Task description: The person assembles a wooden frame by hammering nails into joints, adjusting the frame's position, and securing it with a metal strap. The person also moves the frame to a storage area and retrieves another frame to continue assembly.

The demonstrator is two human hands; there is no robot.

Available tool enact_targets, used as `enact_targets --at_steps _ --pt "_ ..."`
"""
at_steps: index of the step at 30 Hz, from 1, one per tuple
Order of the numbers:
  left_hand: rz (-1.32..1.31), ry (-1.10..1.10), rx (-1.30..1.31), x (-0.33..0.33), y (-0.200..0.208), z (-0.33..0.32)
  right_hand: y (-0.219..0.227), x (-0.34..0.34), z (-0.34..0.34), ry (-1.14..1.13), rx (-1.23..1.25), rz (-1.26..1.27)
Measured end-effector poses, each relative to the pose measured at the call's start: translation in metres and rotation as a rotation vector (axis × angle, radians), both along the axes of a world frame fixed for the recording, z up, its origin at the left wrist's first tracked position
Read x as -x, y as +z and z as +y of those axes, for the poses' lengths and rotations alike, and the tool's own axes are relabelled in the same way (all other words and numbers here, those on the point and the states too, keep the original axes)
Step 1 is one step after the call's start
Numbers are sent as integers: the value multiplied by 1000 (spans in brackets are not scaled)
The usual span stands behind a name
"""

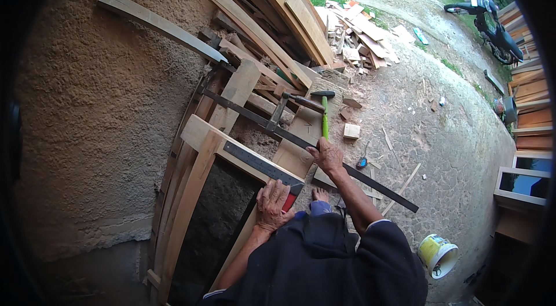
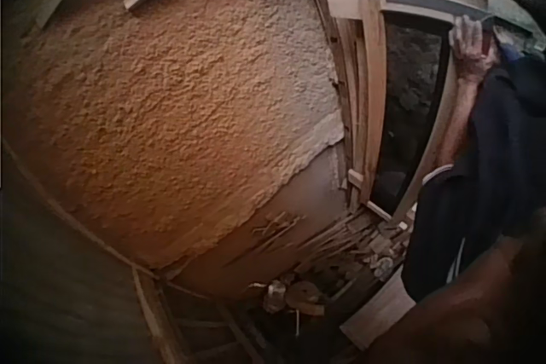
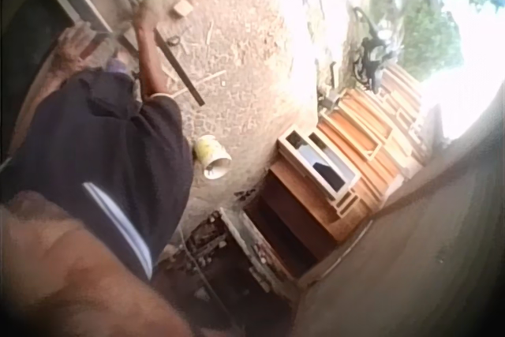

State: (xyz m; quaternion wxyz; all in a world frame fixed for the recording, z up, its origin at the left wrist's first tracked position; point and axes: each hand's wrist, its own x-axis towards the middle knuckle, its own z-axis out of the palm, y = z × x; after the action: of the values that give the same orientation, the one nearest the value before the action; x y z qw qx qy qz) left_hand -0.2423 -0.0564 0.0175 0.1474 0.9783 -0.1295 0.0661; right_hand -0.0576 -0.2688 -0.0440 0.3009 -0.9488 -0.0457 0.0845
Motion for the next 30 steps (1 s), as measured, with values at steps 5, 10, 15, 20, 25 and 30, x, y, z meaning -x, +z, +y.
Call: enact_targets --at_steps 5,10,15,20,25,30 --pt "20 10 -34 2 0 1 0 11 7 146 17 -33" --pt "33 27 -7 3 -2 1 -3 8 5 257 122 -6" --pt "10 26 32 3 -3 -1 -14 -15 4 334 -100 -138" --pt "0 -2 -9 0 -4 0 -24 -43 2 293 -119 -124" --pt "62 -15 -45 2 -4 -1 -16 -50 -59 139 -346 -144" --pt "47 -36 -58 1 -6 -1 -42 27 -185 -366 -145 69"
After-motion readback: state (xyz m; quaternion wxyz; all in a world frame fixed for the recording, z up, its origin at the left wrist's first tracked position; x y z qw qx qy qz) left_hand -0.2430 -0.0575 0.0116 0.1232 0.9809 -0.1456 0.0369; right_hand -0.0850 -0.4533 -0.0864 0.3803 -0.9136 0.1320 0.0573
